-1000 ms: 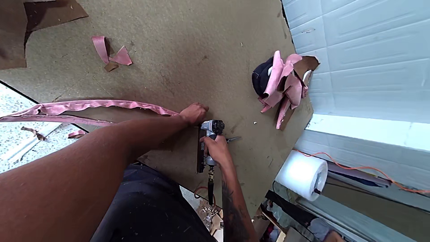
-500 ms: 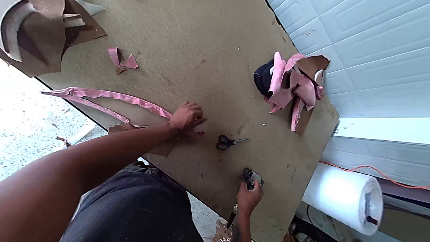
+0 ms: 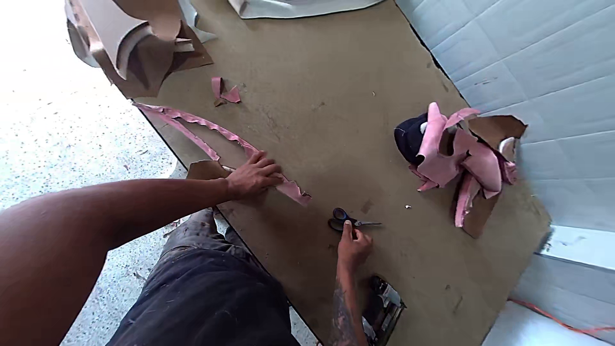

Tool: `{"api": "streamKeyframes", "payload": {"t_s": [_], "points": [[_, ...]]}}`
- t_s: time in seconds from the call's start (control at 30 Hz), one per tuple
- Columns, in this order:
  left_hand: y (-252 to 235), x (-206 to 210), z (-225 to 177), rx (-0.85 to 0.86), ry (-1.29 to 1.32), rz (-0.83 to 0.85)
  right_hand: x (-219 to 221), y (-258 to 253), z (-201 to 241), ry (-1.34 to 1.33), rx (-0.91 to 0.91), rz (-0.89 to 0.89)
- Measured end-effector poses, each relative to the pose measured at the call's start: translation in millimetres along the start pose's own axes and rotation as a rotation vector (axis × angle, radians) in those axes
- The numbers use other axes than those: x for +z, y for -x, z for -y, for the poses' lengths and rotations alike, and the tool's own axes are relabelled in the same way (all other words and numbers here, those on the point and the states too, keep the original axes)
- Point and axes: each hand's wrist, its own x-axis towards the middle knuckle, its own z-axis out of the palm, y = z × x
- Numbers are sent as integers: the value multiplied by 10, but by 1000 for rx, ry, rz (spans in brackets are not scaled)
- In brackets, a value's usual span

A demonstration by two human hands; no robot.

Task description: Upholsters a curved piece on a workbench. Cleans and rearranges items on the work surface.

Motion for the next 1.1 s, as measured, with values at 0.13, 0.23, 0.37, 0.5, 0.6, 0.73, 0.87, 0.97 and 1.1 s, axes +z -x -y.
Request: {"api": "streamKeyframes", "payload": {"t_s": [0.13,0.23,0.37,0.5,0.6,0.73,0.87,0.97,1.1], "points": [[96,24,90,275,16,-31,-99,112,-170,-75,-45,27],[70,-21,175,439,121,4,-166,303,-255,-95,-64,26],[-5,-85,163,420,202,0,-132,557,-273,-58,-38,-49],[35,-96,-402,207,230,-4,-199,693,-270,-54,8,-12],[90,-125,-932,-21,257,152,-393,908,-318,-46,-39,109],[124,-112,-1297,-222,345,347,-569,1314,-499,29,-88,217],[190,28,-1358,-244,381,289,-847,1539,-629,75,47,359],[358,15,-1337,-281,513,213,-1100,1629,-710,-54,209,503],[717,37,-1316,-319,633,43,-1329,1683,-720,-248,235,684]]}}
